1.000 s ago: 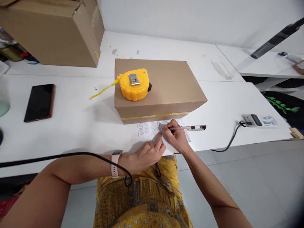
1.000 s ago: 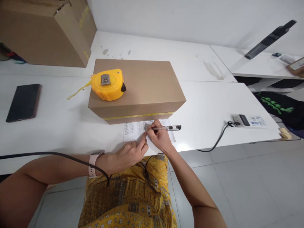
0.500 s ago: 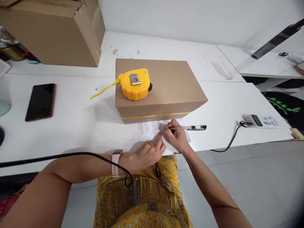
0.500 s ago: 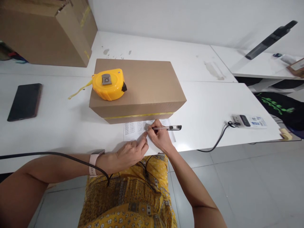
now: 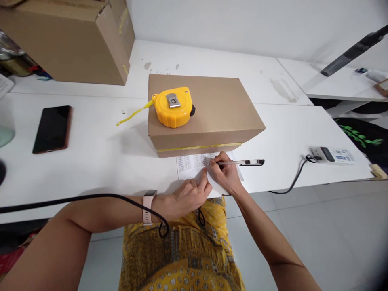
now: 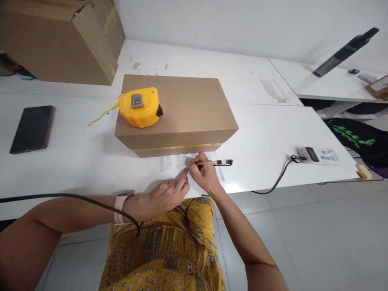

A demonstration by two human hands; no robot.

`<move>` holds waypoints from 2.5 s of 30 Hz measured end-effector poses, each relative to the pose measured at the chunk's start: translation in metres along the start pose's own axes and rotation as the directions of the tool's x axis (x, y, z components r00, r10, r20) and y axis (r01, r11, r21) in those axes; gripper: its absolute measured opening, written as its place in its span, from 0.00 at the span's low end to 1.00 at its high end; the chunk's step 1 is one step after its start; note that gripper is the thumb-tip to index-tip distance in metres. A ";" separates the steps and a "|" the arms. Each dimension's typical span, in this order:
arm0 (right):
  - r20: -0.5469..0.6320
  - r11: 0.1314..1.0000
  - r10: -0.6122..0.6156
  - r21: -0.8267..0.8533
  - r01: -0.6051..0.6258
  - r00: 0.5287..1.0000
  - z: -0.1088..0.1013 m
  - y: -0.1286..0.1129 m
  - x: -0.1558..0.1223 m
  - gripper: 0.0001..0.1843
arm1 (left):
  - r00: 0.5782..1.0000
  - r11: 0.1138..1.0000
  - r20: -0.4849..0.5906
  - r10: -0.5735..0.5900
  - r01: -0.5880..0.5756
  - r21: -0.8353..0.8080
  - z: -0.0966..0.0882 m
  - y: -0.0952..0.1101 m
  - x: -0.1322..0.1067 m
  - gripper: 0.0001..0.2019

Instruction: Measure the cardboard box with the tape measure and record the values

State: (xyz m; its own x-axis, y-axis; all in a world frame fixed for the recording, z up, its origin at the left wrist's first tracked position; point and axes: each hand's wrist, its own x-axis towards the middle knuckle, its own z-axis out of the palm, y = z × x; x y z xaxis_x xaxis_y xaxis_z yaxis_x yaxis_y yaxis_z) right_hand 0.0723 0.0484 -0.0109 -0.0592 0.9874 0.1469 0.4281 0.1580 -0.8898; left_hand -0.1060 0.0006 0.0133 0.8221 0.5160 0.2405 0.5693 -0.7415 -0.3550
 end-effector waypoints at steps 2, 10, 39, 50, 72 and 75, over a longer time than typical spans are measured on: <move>0.005 1.000 0.005 0.003 -0.005 1.000 0.000 0.001 0.000 0.12 | 1.000 1.000 0.004 0.009 -0.009 0.003 -0.002 -0.001 0.000 0.14; -0.026 1.000 0.024 0.010 -0.024 0.999 0.000 0.001 -0.001 0.12 | 1.000 1.000 -0.025 -0.019 0.019 0.009 0.005 0.003 -0.002 0.13; -0.044 0.999 0.032 -0.002 -0.032 0.999 0.003 0.001 -0.002 0.13 | 0.997 0.993 0.077 -0.008 0.016 -0.115 0.005 0.003 -0.001 0.14; -0.316 0.815 -0.176 -0.578 -0.042 0.932 -0.094 0.054 0.001 0.08 | 0.984 0.996 0.170 0.053 -0.039 -0.085 0.004 0.003 -0.004 0.15; -0.279 0.627 -0.231 -0.776 -0.077 0.932 -0.112 0.089 0.010 0.21 | 0.637 0.490 0.028 -0.771 0.620 -0.612 -0.064 -0.144 0.029 0.39; -0.281 0.631 -0.225 -0.772 -0.080 0.933 -0.111 0.085 0.009 0.21 | 0.612 0.360 0.144 -0.778 0.621 -0.696 -0.070 -0.156 0.028 0.35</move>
State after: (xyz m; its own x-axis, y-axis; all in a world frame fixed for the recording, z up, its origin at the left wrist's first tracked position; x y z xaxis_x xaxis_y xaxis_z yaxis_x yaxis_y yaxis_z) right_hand 0.2082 0.0699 -0.0374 0.1020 0.8827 0.4587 0.9708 0.0123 -0.2397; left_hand -0.1713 0.1002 0.1385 0.0593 0.9542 0.2934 0.7186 -0.2448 0.6509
